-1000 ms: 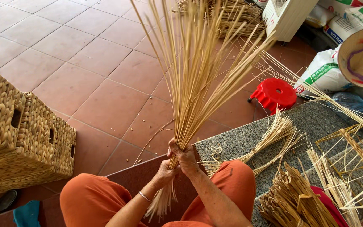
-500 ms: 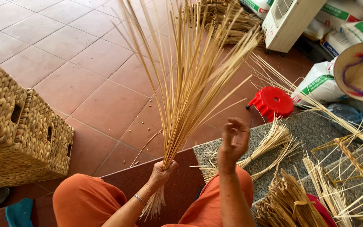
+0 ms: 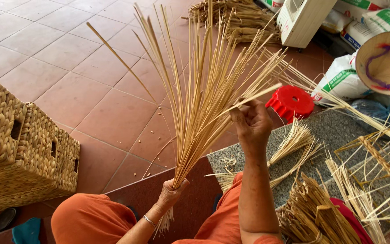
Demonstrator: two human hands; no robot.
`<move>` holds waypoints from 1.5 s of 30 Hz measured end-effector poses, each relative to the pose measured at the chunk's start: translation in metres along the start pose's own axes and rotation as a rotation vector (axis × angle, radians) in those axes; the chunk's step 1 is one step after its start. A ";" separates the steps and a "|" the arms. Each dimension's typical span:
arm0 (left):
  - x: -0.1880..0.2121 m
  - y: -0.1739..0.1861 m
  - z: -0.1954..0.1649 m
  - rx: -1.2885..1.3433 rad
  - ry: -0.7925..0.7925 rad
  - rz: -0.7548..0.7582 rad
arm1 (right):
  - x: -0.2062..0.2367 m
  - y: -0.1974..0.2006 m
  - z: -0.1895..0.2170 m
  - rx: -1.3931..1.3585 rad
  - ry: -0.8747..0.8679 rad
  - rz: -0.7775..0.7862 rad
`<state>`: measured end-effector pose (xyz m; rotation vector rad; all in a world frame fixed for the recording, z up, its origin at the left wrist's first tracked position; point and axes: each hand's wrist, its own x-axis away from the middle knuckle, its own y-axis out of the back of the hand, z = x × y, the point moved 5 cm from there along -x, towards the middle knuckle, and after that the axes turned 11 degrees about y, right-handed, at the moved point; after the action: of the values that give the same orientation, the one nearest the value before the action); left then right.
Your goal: The person sits on the floor and repeatedly gathers dried plant stalks into a bundle, aligns them, and removes stray pieces. The person continues to adjust and refine the bundle throughout the clip.
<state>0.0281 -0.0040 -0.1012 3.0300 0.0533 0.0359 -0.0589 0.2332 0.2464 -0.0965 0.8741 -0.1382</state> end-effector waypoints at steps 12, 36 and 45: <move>0.000 -0.010 0.020 -0.011 0.043 0.048 | 0.007 0.017 -0.028 0.057 -0.188 -0.107; -0.017 0.000 0.060 0.132 0.348 -0.083 | -0.003 0.146 -0.060 -0.357 -0.017 -0.517; -0.014 -0.005 0.050 -0.017 0.296 -0.062 | 0.003 0.067 -0.063 -0.706 -0.263 -0.200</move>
<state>0.0155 -0.0051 -0.1518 2.9768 0.1708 0.4758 -0.0998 0.2973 0.1942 -0.8449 0.6151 0.0036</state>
